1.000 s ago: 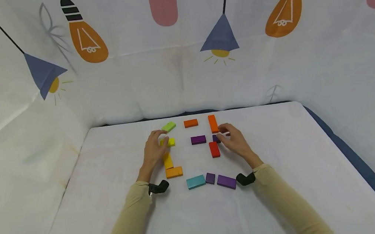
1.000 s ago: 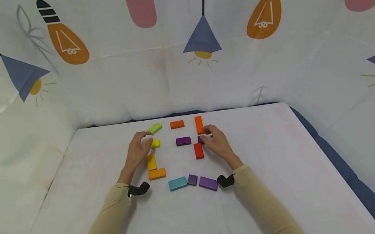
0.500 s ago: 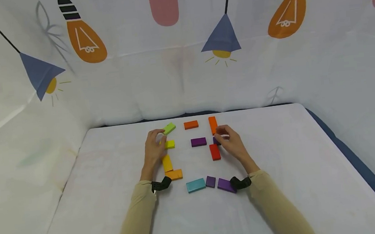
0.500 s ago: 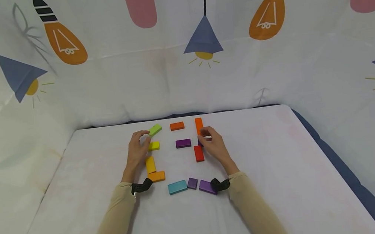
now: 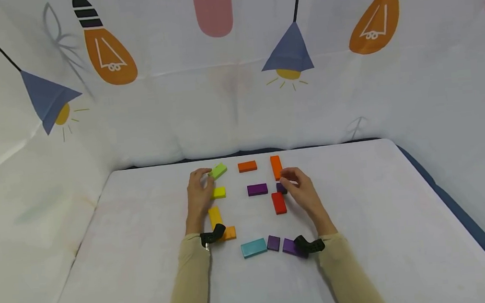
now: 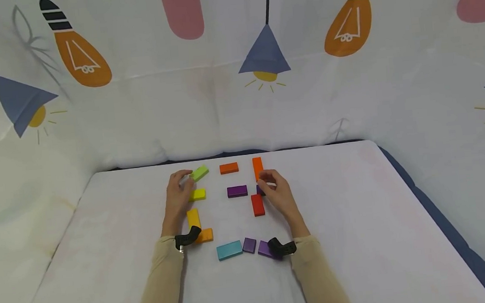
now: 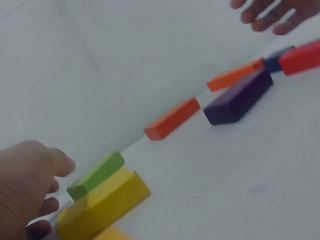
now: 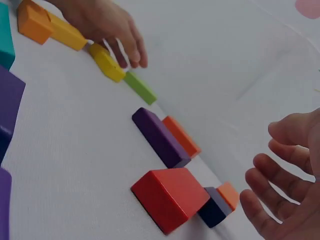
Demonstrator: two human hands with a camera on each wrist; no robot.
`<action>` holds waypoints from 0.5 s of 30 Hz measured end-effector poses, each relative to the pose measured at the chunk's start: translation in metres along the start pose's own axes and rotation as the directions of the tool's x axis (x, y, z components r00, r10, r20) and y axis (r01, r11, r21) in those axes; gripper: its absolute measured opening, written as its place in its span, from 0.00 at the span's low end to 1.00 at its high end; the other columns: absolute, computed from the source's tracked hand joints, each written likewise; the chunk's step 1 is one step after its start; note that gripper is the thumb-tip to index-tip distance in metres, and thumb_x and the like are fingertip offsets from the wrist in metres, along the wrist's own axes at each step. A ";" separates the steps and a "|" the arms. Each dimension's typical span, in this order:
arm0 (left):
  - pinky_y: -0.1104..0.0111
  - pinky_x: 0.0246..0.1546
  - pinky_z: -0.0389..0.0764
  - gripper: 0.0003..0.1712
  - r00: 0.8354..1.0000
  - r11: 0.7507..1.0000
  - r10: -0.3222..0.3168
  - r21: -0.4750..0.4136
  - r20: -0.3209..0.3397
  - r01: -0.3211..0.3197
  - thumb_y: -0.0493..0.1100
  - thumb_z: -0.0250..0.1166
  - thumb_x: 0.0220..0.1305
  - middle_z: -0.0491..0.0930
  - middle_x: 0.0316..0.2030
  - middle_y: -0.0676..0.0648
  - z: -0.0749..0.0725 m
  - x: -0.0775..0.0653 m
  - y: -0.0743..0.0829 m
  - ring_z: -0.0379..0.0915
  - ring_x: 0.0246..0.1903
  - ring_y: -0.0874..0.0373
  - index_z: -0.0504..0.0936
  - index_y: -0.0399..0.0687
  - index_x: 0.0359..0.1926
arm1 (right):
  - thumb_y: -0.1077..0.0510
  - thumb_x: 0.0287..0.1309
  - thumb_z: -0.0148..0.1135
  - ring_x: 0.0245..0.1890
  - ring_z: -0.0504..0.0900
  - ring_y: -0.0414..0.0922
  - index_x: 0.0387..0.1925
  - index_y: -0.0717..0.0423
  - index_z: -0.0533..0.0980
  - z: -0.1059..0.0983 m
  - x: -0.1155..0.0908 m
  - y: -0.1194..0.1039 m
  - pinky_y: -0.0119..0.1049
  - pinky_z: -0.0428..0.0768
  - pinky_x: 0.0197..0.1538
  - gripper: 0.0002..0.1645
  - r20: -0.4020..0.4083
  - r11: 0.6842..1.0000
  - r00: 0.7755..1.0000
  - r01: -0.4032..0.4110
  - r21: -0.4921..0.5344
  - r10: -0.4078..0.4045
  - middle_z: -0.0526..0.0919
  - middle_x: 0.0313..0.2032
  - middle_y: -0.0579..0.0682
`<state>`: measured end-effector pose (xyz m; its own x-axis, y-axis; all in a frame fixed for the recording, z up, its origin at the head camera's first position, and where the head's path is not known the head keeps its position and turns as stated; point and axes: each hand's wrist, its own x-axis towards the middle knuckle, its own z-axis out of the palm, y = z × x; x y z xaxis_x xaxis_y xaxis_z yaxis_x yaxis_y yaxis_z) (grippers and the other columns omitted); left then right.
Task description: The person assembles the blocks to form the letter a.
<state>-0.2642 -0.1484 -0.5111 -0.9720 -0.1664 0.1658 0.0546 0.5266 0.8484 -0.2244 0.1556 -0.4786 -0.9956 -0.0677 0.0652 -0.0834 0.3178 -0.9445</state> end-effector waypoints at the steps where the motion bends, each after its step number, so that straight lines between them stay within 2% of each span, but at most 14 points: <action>1: 0.48 0.67 0.56 0.18 1.000 1.000 -0.011 0.009 0.011 0.011 0.46 0.56 0.66 0.67 0.63 0.47 0.001 0.000 -0.001 0.61 0.65 0.49 0.75 0.55 0.56 | 0.48 0.63 0.57 0.58 0.72 0.50 0.56 0.52 0.69 0.001 -0.001 0.000 0.51 0.69 0.63 0.23 0.007 1.000 1.000 -0.007 0.003 0.007 0.75 0.55 0.54; 5: 0.46 0.64 0.53 0.21 0.998 0.996 -0.050 0.073 0.034 0.047 0.47 0.58 0.64 0.67 0.63 0.45 0.006 0.002 -0.003 0.61 0.64 0.45 0.74 0.56 0.59 | 0.47 0.63 0.57 0.58 0.72 0.50 0.56 0.53 0.69 0.004 -0.003 0.002 0.51 0.69 0.63 0.23 0.040 1.000 0.999 -0.028 0.000 0.028 0.76 0.54 0.54; 7: 0.47 0.61 0.54 0.23 0.998 0.991 -0.052 0.124 0.032 0.048 0.48 0.58 0.63 0.68 0.63 0.44 0.009 0.003 -0.004 0.61 0.63 0.45 0.73 0.56 0.60 | 0.47 0.63 0.57 0.58 0.72 0.50 0.56 0.54 0.69 0.005 -0.003 0.002 0.52 0.69 0.63 0.24 0.050 1.000 0.998 -0.025 -0.005 0.026 0.77 0.54 0.54; 12: 0.50 0.53 0.59 0.28 1.000 0.977 0.008 0.213 0.005 -0.009 0.50 0.61 0.61 0.71 0.60 0.43 0.016 0.010 -0.002 0.63 0.59 0.45 0.70 0.55 0.63 | 0.48 0.64 0.56 0.57 0.72 0.51 0.56 0.55 0.69 0.003 0.001 0.000 0.53 0.69 0.63 0.23 0.057 1.000 0.998 0.015 -0.018 -0.014 0.76 0.54 0.55; 15: 0.51 0.51 0.59 0.29 0.999 0.968 0.041 0.247 -0.003 -0.039 0.51 0.63 0.60 0.71 0.59 0.43 0.019 0.013 0.000 0.62 0.57 0.44 0.70 0.54 0.63 | 0.48 0.65 0.55 0.57 0.73 0.51 0.55 0.53 0.69 0.000 0.003 0.000 0.52 0.69 0.63 0.22 0.058 0.999 0.998 0.019 -0.027 -0.017 0.76 0.54 0.54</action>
<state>-0.2808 -0.1348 -0.5185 -0.9684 -0.1472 0.2014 0.0340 0.7219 0.6911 -0.2270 0.1553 -0.4780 -0.9898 -0.1278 0.0627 -0.1033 0.3416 -0.9341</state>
